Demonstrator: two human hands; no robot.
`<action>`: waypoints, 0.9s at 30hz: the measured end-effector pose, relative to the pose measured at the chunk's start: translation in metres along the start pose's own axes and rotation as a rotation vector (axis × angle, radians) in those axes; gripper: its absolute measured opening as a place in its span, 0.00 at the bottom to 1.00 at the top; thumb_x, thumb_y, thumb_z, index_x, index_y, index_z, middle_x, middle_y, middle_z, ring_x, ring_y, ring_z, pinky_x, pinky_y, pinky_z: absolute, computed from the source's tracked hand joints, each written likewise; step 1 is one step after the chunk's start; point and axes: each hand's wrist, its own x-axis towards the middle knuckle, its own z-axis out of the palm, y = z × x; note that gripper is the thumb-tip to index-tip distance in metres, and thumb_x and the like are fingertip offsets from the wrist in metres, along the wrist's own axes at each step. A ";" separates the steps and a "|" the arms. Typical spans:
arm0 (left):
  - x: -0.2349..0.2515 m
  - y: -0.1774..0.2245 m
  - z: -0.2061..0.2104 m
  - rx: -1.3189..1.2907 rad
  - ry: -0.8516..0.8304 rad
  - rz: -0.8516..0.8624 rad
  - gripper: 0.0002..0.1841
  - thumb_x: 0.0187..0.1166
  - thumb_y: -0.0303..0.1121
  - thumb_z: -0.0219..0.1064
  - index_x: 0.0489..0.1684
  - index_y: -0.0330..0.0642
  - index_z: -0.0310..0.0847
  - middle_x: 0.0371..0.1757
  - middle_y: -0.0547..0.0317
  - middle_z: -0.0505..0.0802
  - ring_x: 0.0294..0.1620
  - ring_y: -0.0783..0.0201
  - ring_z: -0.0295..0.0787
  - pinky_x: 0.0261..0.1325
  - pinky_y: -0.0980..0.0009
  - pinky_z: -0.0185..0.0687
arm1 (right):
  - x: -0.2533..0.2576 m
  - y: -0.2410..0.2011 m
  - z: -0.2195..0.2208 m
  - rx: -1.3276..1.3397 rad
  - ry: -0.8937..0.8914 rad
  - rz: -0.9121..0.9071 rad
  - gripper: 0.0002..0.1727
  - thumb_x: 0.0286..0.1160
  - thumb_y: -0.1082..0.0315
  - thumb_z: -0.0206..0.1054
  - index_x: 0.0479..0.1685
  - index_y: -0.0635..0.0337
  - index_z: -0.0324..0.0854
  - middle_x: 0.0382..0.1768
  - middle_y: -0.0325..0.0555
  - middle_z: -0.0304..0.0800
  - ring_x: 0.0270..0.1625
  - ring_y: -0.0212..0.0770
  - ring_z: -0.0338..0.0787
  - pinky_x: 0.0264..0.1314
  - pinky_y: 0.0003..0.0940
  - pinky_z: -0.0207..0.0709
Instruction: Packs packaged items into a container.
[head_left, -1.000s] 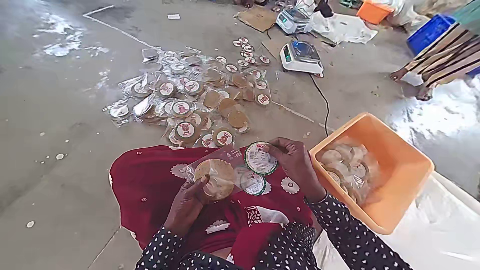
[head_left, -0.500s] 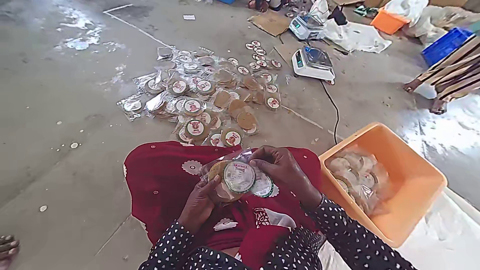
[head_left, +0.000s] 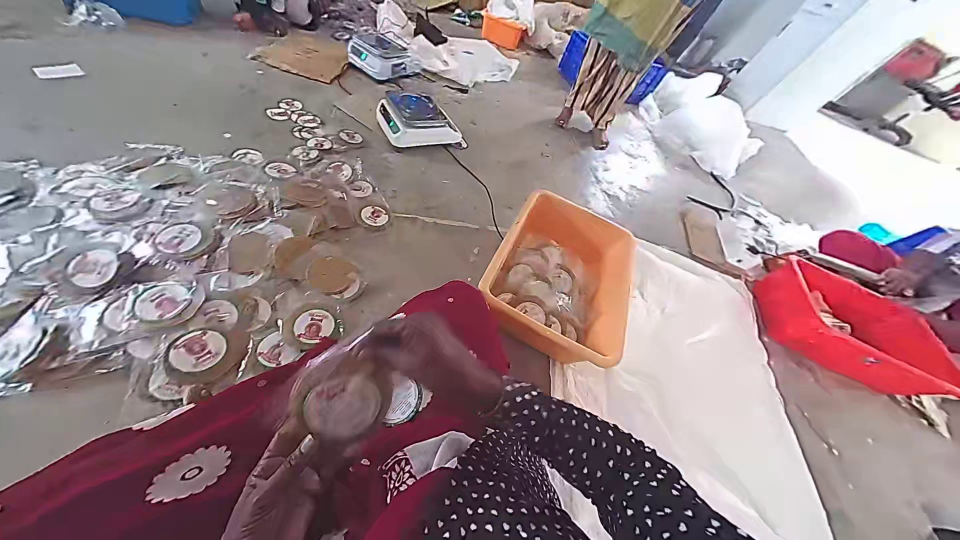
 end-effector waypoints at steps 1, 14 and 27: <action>0.004 0.000 0.000 0.043 -0.039 -0.012 0.15 0.86 0.26 0.56 0.67 0.44 0.79 0.56 0.45 0.94 0.53 0.48 0.95 0.58 0.50 0.92 | -0.002 0.003 -0.024 -0.057 0.112 -0.043 0.07 0.78 0.72 0.69 0.44 0.65 0.92 0.38 0.44 0.96 0.41 0.31 0.93 0.50 0.34 0.89; 0.025 0.027 0.000 0.198 0.229 0.070 0.15 0.87 0.26 0.49 0.64 0.34 0.76 0.49 0.46 0.93 0.45 0.53 0.95 0.51 0.56 0.93 | -0.063 0.119 -0.231 -0.911 0.214 0.621 0.14 0.88 0.66 0.61 0.53 0.69 0.87 0.50 0.72 0.90 0.59 0.75 0.87 0.64 0.78 0.72; 0.051 0.053 -0.048 0.180 0.236 0.210 0.15 0.85 0.23 0.52 0.66 0.30 0.74 0.52 0.39 0.93 0.48 0.47 0.95 0.56 0.51 0.92 | 0.147 0.160 0.027 -0.197 -0.141 0.516 0.21 0.83 0.60 0.69 0.63 0.68 0.84 0.53 0.61 0.92 0.53 0.54 0.92 0.62 0.53 0.84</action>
